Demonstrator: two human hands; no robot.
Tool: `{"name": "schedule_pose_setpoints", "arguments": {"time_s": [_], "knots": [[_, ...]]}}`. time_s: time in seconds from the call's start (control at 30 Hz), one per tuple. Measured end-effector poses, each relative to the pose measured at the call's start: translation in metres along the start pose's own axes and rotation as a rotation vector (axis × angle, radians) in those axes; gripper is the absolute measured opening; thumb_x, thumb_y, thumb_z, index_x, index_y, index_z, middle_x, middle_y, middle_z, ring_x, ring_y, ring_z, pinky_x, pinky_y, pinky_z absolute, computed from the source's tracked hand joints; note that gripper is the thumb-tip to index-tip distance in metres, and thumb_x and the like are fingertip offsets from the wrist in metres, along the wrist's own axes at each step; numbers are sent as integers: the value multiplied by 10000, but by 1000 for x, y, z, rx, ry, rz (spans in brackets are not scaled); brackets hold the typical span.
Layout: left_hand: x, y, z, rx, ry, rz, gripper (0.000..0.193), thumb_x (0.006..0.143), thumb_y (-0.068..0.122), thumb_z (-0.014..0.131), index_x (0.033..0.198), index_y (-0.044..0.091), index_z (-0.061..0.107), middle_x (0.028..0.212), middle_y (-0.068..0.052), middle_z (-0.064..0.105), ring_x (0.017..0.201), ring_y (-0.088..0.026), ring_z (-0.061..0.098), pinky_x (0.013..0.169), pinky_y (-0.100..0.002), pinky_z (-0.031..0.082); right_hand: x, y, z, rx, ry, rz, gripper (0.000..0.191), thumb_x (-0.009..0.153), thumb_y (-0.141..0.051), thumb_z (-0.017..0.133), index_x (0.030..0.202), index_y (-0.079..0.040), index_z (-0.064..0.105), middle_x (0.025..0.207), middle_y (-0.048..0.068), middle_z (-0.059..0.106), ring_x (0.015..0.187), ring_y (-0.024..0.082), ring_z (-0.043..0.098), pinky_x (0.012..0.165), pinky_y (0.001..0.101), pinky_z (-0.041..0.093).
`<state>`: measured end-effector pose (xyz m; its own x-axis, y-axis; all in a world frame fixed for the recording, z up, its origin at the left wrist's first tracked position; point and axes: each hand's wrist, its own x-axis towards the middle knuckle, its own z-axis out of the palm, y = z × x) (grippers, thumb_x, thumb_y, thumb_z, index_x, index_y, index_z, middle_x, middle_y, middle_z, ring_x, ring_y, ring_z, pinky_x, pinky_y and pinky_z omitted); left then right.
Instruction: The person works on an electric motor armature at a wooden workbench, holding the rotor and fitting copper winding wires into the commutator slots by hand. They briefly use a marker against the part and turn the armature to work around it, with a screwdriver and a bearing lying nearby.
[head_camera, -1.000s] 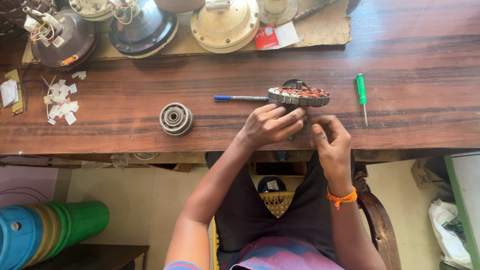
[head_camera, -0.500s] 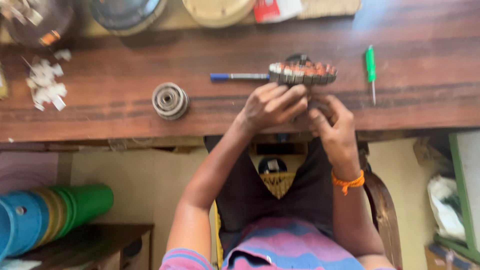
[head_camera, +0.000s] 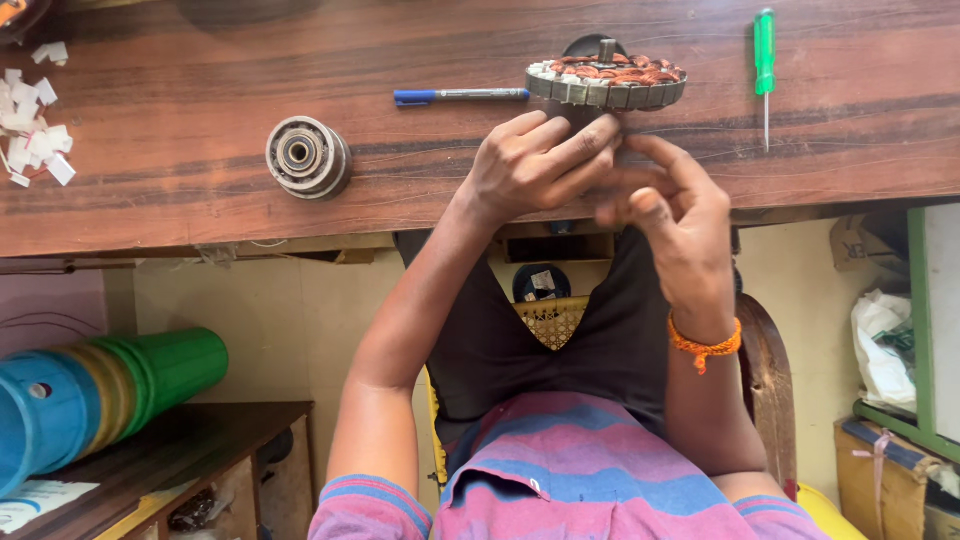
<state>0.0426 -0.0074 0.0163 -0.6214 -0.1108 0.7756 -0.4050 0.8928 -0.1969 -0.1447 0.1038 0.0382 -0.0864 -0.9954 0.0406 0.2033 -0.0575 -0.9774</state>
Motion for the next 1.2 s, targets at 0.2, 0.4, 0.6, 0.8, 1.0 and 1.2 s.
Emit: {"name": "schedule_pose_setpoints", "arguments": {"time_s": [0.2, 0.4, 0.6, 0.8, 1.0, 1.2], "knots": [[1, 3, 2, 5, 5, -38, 65, 970, 105, 726, 1028, 108, 696, 1150, 5, 683, 716, -61, 604, 628, -248, 487, -4, -8, -8, -159, 104, 80, 226, 1048, -112, 680, 1211, 40, 709, 763, -64, 522, 614, 0, 370, 531, 185, 258], [2, 4, 7, -13, 140, -117, 138, 977, 91, 761, 924, 87, 633, 1004, 22, 684, 677, -58, 616, 575, -254, 471, 17, -40, -15, -813, -35, -201, 68, 1001, -50, 761, 1055, -8, 757, 717, -24, 605, 623, -6, 436, 536, 214, 339], [4, 4, 6, -21, 186, -194, 199, 967, 82, 757, 875, 85, 581, 924, 3, 648, 673, -82, 639, 548, -279, 444, 71, -55, -16, -911, -131, -403, 76, 1074, -105, 799, 1066, -33, 777, 745, 0, 647, 598, 46, 473, 522, 246, 318], [-1, 7, 12, 90, 98, -176, 229, 957, 105, 743, 835, 109, 549, 856, 10, 595, 663, -80, 604, 541, -281, 436, 112, -40, -16, -887, -227, -485, 52, 1043, -60, 770, 1066, -14, 780, 771, -19, 664, 671, 24, 538, 565, 211, 404], [-3, 7, 17, 181, 98, -126, 217, 1009, 177, 780, 993, 178, 563, 979, 51, 608, 979, -125, 564, 798, -317, 481, 134, -27, -27, -838, -160, -324, 61, 1051, -52, 785, 1083, -1, 783, 725, -30, 609, 587, 6, 464, 471, 208, 318], [1, 1, 17, -111, 50, -221, 400, 1063, 248, 740, 1412, 224, 547, 1388, 73, 640, 1277, -137, 519, 1100, -350, 381, 115, -30, -45, -710, 5, -263, 73, 1024, -68, 795, 1057, -9, 768, 705, -65, 552, 603, -4, 426, 510, 207, 292]]}}
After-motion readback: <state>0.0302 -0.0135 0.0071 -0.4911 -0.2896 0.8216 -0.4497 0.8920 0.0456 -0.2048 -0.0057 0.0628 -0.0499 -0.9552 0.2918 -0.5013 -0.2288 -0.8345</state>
